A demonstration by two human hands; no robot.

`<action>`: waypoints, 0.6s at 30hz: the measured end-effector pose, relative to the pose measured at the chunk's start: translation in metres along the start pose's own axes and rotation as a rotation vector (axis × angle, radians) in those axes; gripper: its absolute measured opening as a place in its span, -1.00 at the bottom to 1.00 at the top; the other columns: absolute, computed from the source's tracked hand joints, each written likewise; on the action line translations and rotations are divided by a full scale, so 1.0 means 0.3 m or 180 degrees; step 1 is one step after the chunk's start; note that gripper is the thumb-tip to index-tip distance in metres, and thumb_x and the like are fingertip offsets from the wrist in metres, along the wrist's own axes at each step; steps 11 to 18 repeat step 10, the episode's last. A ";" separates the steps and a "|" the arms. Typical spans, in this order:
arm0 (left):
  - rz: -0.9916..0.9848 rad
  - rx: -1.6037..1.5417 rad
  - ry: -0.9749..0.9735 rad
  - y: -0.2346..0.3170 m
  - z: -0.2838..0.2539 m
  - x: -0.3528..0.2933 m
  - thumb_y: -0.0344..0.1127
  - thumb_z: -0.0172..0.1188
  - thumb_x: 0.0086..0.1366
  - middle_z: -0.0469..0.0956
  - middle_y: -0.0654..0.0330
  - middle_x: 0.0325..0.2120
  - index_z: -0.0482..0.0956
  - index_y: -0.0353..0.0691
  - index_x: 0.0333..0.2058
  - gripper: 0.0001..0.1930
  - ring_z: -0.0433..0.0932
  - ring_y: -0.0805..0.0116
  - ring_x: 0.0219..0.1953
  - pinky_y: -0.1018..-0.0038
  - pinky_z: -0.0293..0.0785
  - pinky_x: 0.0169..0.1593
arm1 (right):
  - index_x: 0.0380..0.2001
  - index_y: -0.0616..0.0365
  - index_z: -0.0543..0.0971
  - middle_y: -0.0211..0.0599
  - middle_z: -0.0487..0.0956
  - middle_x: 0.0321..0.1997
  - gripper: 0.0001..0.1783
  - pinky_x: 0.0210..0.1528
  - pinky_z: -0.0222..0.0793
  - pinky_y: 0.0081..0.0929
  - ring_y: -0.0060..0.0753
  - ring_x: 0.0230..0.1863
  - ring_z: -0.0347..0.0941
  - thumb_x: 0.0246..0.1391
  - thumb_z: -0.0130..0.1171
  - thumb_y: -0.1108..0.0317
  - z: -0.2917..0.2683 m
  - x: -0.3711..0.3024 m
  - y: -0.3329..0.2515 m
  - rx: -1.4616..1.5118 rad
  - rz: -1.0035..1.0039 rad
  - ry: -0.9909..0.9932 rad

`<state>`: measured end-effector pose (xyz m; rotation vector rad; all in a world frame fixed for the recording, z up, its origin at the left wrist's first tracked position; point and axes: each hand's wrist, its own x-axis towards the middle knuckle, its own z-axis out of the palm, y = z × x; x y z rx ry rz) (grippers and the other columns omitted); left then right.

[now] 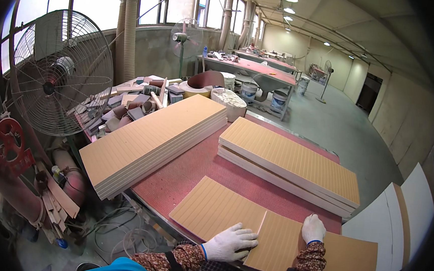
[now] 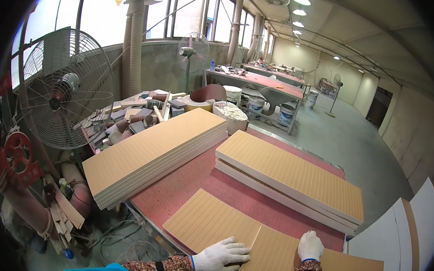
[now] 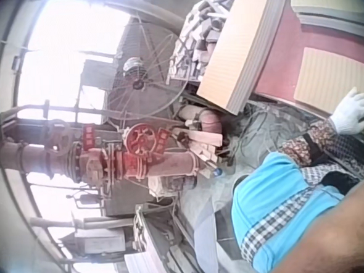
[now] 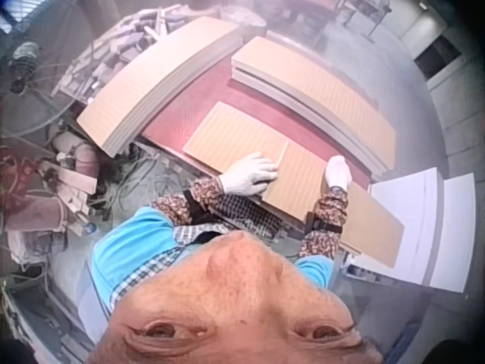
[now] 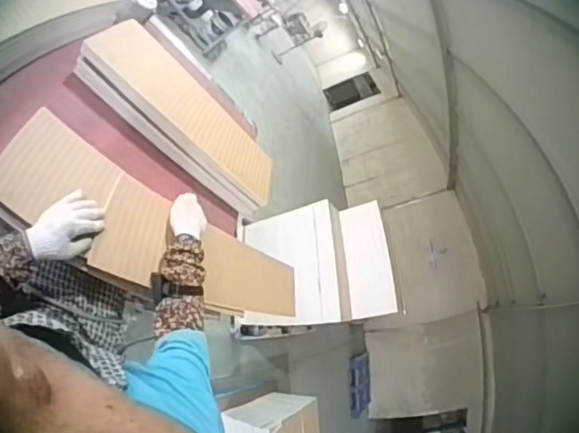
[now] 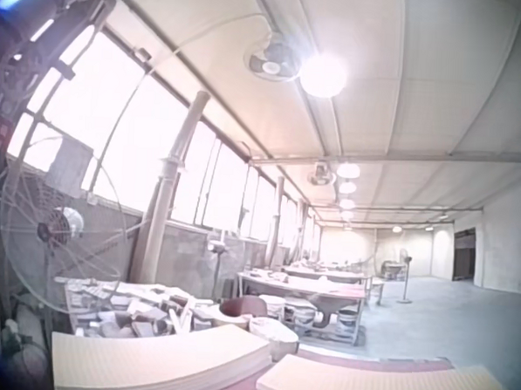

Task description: Applying finishing material to the edges of wood panels and stacking them in a manufacturing facility.

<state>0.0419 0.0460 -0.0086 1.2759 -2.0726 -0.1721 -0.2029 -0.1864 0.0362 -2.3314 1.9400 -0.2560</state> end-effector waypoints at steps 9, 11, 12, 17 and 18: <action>-0.0178 0.0070 -0.0125 0.009 -0.015 0.005 -0.20 0.39 0.19 0.56 -0.06 0.20 0.61 -0.18 0.14 -0.48 0.51 -0.03 0.27 0.05 0.34 0.35 | -0.12 0.18 0.62 0.12 0.71 0.02 -0.65 0.04 0.62 0.11 0.20 0.02 0.68 0.41 -0.11 0.22 0.125 0.067 0.086 -0.0524 -0.0940 0.0039; -0.0175 0.0015 -0.0125 -0.005 -0.012 0.020 -0.18 0.42 0.16 0.56 -0.07 0.20 0.62 -0.14 0.14 -0.46 0.50 -0.04 0.27 0.05 0.33 0.36 | -0.09 0.15 0.63 0.18 0.65 0.16 -0.56 0.13 0.57 0.18 0.17 0.08 0.66 0.48 -0.17 0.11 0.053 0.045 0.036 -0.0215 -0.0371 -0.0324; -0.0175 0.0015 -0.0125 -0.005 -0.012 0.020 -0.18 0.42 0.16 0.56 -0.07 0.20 0.62 -0.14 0.14 -0.46 0.50 -0.04 0.27 0.05 0.33 0.36 | -0.09 0.15 0.63 0.18 0.65 0.16 -0.56 0.13 0.57 0.18 0.17 0.08 0.66 0.48 -0.17 0.11 0.053 0.045 0.036 -0.0215 -0.0371 -0.0324; -0.0175 0.0015 -0.0125 -0.005 -0.012 0.020 -0.18 0.42 0.16 0.56 -0.07 0.20 0.62 -0.14 0.14 -0.46 0.50 -0.04 0.27 0.05 0.33 0.36 | -0.09 0.15 0.63 0.18 0.65 0.16 -0.56 0.13 0.57 0.18 0.17 0.08 0.66 0.48 -0.17 0.11 0.053 0.045 0.036 -0.0215 -0.0371 -0.0324; -0.0175 0.0015 -0.0125 -0.005 -0.012 0.020 -0.18 0.42 0.16 0.56 -0.07 0.20 0.62 -0.14 0.14 -0.46 0.50 -0.04 0.27 0.05 0.33 0.36 | -0.09 0.15 0.63 0.18 0.65 0.16 -0.56 0.13 0.57 0.18 0.17 0.08 0.66 0.48 -0.17 0.11 0.053 0.045 0.036 -0.0215 -0.0371 -0.0324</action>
